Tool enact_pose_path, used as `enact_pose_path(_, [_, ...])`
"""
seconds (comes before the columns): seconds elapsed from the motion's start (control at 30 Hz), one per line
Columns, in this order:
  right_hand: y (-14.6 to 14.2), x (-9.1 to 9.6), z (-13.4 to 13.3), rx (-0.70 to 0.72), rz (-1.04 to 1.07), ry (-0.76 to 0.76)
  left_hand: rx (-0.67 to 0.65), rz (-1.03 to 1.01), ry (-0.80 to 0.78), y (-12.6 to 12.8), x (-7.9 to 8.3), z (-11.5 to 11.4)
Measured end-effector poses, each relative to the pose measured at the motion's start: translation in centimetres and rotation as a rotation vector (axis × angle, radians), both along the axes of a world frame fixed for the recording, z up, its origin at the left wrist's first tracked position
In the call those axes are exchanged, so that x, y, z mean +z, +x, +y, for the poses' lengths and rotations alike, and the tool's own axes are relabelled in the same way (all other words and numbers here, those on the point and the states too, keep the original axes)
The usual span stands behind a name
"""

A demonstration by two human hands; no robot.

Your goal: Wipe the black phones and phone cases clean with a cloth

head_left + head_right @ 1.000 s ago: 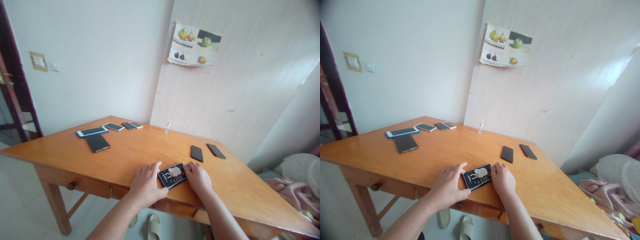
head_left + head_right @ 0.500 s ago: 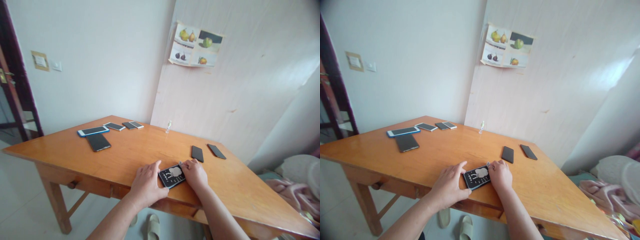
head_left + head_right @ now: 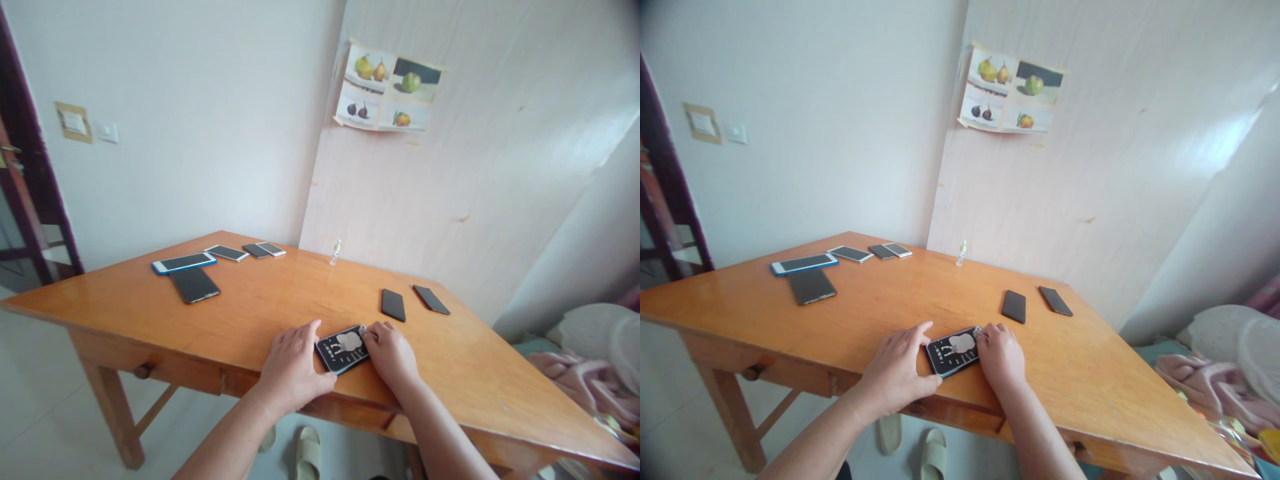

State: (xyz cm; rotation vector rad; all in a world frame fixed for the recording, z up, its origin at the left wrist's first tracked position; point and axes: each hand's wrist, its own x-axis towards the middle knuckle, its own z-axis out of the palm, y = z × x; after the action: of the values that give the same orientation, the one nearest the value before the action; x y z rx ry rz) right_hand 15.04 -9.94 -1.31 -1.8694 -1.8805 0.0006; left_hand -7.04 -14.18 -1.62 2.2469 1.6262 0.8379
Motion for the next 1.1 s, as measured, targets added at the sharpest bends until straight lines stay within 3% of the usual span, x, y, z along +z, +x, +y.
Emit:
enact_pose_path(0.1, [0.8,-0.2,0.1,-0.052,0.0,-0.007,-0.003,-0.002,0.017,-0.1,-0.3,0.1])
enact_pose_path(0.27, [-3.5,-0.7,-3.9,0.309,0.104,-0.013,-0.002,-0.003,0.013,0.0,-0.3,0.2])
enact_pose_path(0.33, [-4.2,-0.7,-4.8,0.382,0.112,-0.022,0.0,-0.001,0.005,0.1,-0.2,0.2])
enact_pose_path(0.4, [-3.1,-0.6,-4.5,0.322,0.093,-0.014,-0.002,0.003,0.011,0.0,-0.2,0.2])
enact_pose_path(0.53, [1.7,-0.5,-2.3,0.004,0.032,-0.014,-0.003,0.01,0.027,0.0,-0.3,0.3])
enact_pose_path(0.63, [2.8,-0.6,-1.9,-0.055,0.02,-0.032,0.004,0.01,0.047,0.0,-0.4,0.3])
enact_pose_path(0.7, [1.4,-0.7,-2.9,0.035,0.05,-0.02,0.001,0.009,0.05,0.0,-0.5,0.3])
enact_pose_path(0.83, [-3.2,-0.7,-5.6,0.385,0.153,-0.046,0.001,0.001,0.027,0.0,-0.4,0.3])
enact_pose_path(0.9, [-3.9,-0.5,-5.8,0.472,0.158,-0.069,0.0,-0.001,0.02,0.0,-0.4,0.3])
enact_pose_path(0.97, [-3.1,-0.3,-5.0,0.402,0.106,-0.059,-0.001,0.001,0.03,0.0,-0.4,0.3])
enact_pose_path(1.1, [0.4,-0.2,-2.5,0.028,-0.039,-0.017,-0.003,0.006,0.052,0.0,-0.5,0.3])
